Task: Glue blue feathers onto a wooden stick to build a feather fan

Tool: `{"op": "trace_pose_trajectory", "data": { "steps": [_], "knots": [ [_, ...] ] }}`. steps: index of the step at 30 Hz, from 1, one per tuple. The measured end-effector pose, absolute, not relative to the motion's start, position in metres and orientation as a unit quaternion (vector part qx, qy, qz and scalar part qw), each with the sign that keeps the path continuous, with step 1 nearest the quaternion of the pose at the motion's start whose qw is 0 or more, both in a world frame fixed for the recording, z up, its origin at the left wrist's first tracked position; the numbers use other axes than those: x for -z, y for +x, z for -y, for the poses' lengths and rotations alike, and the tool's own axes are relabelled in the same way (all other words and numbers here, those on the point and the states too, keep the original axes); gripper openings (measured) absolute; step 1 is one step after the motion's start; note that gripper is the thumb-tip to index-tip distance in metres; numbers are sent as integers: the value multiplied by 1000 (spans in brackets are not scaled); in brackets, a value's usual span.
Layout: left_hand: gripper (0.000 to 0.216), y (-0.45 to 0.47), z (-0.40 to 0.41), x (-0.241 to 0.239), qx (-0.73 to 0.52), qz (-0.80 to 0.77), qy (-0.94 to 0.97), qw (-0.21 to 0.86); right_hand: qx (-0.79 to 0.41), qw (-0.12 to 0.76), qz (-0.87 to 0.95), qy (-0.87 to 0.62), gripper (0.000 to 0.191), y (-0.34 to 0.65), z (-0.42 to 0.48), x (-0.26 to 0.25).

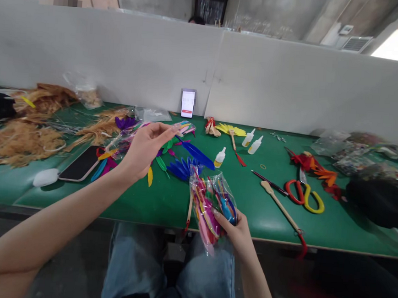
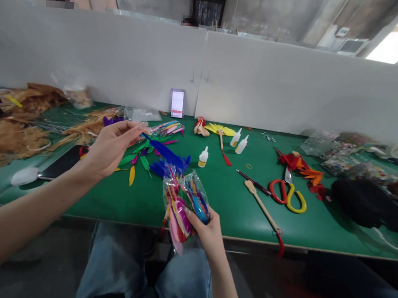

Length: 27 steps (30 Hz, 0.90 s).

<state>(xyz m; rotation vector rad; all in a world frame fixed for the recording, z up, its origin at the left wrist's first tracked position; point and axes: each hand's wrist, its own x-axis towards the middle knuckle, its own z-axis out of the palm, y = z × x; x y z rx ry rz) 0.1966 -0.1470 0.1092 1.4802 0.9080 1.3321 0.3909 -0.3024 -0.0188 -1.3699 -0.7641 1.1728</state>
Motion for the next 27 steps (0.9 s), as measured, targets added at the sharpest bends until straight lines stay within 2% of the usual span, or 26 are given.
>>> {"op": "trace_pose_trajectory", "data": {
  "steps": [6,12,14,16,19,21,23,25,27],
  "knots": [
    [23,170,160,-116,-643,-333,522,451,-483,542,370,-579,34,375,268,-3],
    [22,146,163,-124,-734,-294,470,393,-500,564,409,-515,39,313,176,-43],
    [18,139,163,-127,-754,-278,450,391,-501,556,425,-509,46,288,138,-45],
    [17,131,164,-129,-757,-277,432,405,-502,507,458,-530,62,272,109,-39],
    [19,118,166,-126,-744,-317,415,417,-431,473,523,-563,83,271,95,-25],
    [20,110,165,-119,-738,-346,408,412,-411,468,559,-547,76,283,106,-21],
    [21,109,162,-107,-734,-364,395,415,-467,434,608,-473,60,297,128,-24],
    [23,119,159,-92,-718,-384,381,437,-545,407,628,-377,63,304,153,-32],
    [25,139,161,-75,-686,-409,379,468,-585,432,611,-312,64,304,172,-42]
  ]
}}
